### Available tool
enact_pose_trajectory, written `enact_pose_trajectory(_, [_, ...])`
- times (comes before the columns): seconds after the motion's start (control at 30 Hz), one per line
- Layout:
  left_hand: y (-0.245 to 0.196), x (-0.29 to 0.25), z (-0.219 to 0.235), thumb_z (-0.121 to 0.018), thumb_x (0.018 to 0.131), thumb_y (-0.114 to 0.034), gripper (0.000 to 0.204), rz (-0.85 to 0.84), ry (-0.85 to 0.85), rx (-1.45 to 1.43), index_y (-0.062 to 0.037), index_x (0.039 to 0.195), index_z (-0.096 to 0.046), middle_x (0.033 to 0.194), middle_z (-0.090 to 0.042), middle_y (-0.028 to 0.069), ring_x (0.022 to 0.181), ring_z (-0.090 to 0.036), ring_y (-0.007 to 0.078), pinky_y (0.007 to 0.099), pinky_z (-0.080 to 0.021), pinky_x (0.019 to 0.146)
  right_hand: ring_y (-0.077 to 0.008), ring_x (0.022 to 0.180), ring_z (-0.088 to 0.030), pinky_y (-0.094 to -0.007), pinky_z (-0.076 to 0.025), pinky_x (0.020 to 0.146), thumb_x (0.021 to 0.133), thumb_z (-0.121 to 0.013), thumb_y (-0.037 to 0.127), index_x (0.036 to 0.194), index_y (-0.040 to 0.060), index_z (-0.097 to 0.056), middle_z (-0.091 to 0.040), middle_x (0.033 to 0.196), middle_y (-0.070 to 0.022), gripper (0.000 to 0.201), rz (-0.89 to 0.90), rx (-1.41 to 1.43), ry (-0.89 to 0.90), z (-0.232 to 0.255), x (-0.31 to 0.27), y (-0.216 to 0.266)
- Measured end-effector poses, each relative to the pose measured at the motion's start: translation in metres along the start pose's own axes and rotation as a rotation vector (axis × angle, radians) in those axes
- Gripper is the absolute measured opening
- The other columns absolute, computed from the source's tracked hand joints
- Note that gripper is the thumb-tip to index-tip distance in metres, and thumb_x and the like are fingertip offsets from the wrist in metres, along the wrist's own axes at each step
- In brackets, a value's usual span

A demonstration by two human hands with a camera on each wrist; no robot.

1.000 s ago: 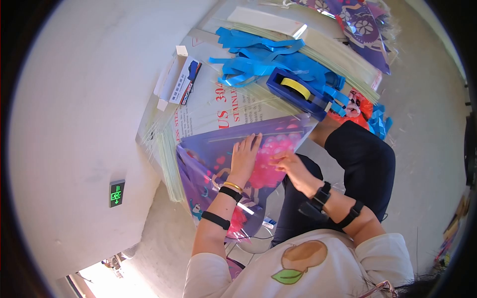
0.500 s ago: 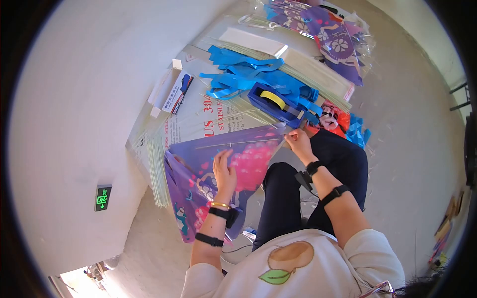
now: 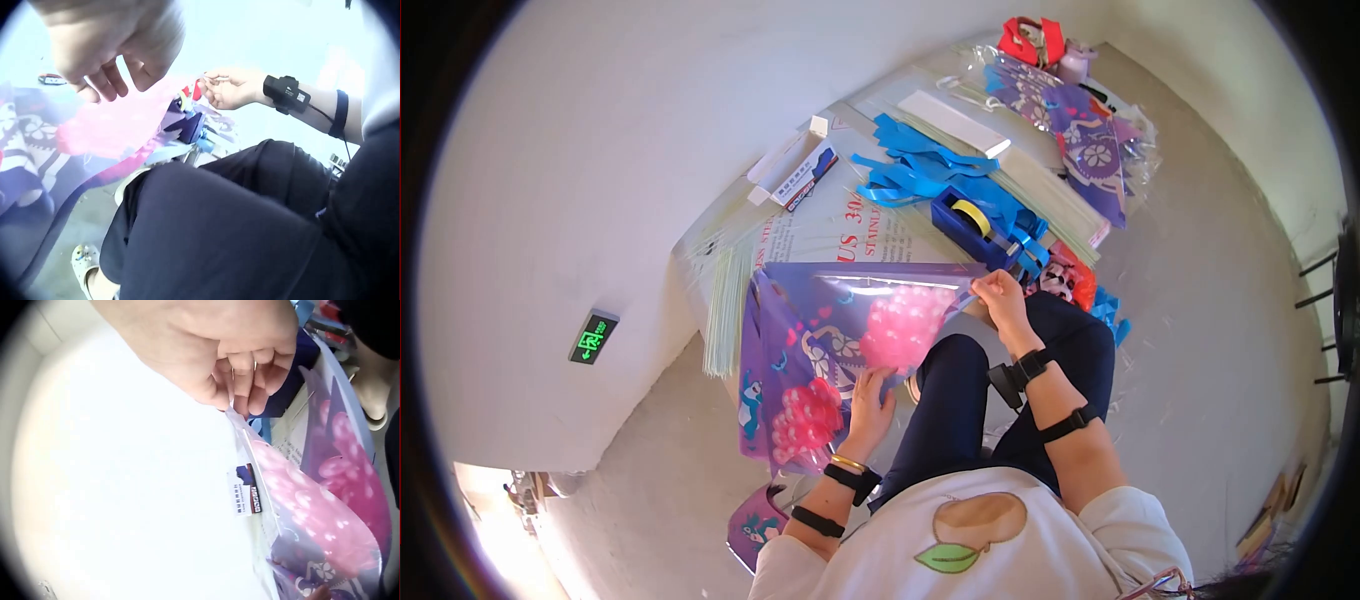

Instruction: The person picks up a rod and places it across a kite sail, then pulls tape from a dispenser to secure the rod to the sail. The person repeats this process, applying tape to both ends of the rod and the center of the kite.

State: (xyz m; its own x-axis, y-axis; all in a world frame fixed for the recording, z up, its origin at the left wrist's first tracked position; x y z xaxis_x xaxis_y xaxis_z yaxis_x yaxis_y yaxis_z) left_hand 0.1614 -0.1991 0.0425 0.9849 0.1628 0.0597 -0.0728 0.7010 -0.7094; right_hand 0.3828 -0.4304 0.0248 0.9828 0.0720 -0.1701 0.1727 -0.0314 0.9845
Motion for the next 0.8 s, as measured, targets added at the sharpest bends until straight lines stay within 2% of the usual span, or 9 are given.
enact_pose_trajectory(0.07, [-0.024, 0.011, 0.01, -0.063, 0.084, 0.0, 0.042, -0.091, -0.066, -0.06, -0.0073, 0.126, -0.064, 0.121, -0.063, 0.0152, 0.118, -0.059, 0.0367, 0.045, -0.047, 0.104, -0.0123, 0.083, -0.067, -0.0263, -0.049, 0.079, 0.095, -0.074, 0.014, 0.095, 0.005, -0.063, -0.074, 0.091, -0.007, 0.015, -0.053, 0.14, 0.124, -0.005, -0.014, 0.022])
enact_pose_trajectory(0.17, [-0.054, 0.021, 0.016, -0.065, 0.086, -0.002, 0.039, -0.147, -0.11, -0.098, -0.0071, 0.125, -0.065, 0.121, -0.063, 0.015, 0.116, -0.06, 0.0367, 0.0447, -0.047, 0.103, -0.0122, 0.085, -0.067, -0.0264, -0.05, 0.079, 0.095, -0.074, 0.015, 0.095, 0.0055, -0.063, -0.074, 0.093, -0.0069, 0.014, -0.02, 0.179, 0.215, -0.013, -0.027, 0.046])
enact_pose_trajectory(0.4, [-0.101, 0.029, 0.025, -0.071, 0.086, -0.005, 0.034, -0.248, -0.256, -0.101, -0.0082, 0.12, -0.067, 0.117, -0.066, 0.0123, 0.111, -0.062, 0.0344, 0.0441, -0.05, 0.096, -0.0116, 0.085, -0.067, -0.0266, -0.05, 0.079, 0.095, -0.075, 0.017, 0.092, 0.0069, -0.065, -0.073, 0.091, -0.0045, 0.014, -0.039, 0.128, 0.291, -0.033, -0.062, 0.074])
enact_pose_trajectory(0.5, [-0.125, 0.047, 0.038, -0.076, 0.084, -0.006, 0.025, -0.334, -0.439, -0.111, -0.0079, 0.108, -0.069, 0.106, -0.071, 0.0092, 0.101, -0.066, 0.032, 0.0431, -0.049, 0.089, -0.0109, 0.084, -0.065, -0.0264, -0.05, 0.078, 0.095, -0.075, 0.017, 0.091, 0.0079, -0.066, -0.071, 0.09, -0.0027, 0.014, -0.047, 0.141, 0.319, -0.038, -0.072, 0.077])
enact_pose_trajectory(0.6, [-0.128, 0.062, 0.038, -0.077, 0.083, -0.006, 0.022, -0.381, -0.535, -0.11, -0.0078, 0.103, -0.069, 0.104, -0.071, 0.0089, 0.099, -0.066, 0.0311, 0.0419, -0.049, 0.09, -0.01, 0.082, -0.063, -0.0262, -0.049, 0.077, 0.096, -0.074, 0.018, 0.09, 0.0087, -0.066, -0.071, 0.091, -0.0018, 0.013, -0.066, 0.197, 0.321, -0.044, -0.08, 0.09])
enact_pose_trajectory(0.7, [-0.136, 0.062, 0.037, -0.078, 0.082, -0.007, 0.021, -0.394, -0.595, -0.056, -0.0087, 0.1, -0.068, 0.108, -0.069, 0.0079, 0.102, -0.065, 0.0305, 0.0423, -0.048, 0.09, -0.0089, 0.084, -0.063, -0.0255, -0.049, 0.076, 0.096, -0.073, 0.018, 0.089, 0.0099, -0.067, -0.07, 0.092, -0.0008, 0.012, -0.161, 0.252, 0.314, -0.049, -0.082, 0.093])
enact_pose_trajectory(0.8, [-0.14, 0.06, 0.037, -0.078, 0.081, -0.007, 0.022, -0.39, -0.653, -0.009, -0.009, 0.1, -0.068, 0.111, -0.068, 0.0078, 0.103, -0.063, 0.0314, 0.043, -0.048, 0.091, -0.0091, 0.084, -0.064, -0.0244, -0.05, 0.076, 0.096, -0.073, 0.017, 0.09, 0.0102, -0.067, -0.07, 0.092, -0.0008, 0.011, -0.164, 0.297, 0.336, -0.054, -0.084, 0.094])
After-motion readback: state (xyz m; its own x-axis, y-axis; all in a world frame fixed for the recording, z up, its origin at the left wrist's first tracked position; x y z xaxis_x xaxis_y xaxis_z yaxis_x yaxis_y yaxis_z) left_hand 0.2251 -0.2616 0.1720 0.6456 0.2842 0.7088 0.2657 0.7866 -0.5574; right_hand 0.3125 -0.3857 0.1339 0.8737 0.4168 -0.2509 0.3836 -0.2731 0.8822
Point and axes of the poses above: each hand's wrist, its own x-axis towards the middle knuckle, its own z-axis out of the back of the hand, y = z × x, the point moved 4 cm from there along x, towards the middle knuckle
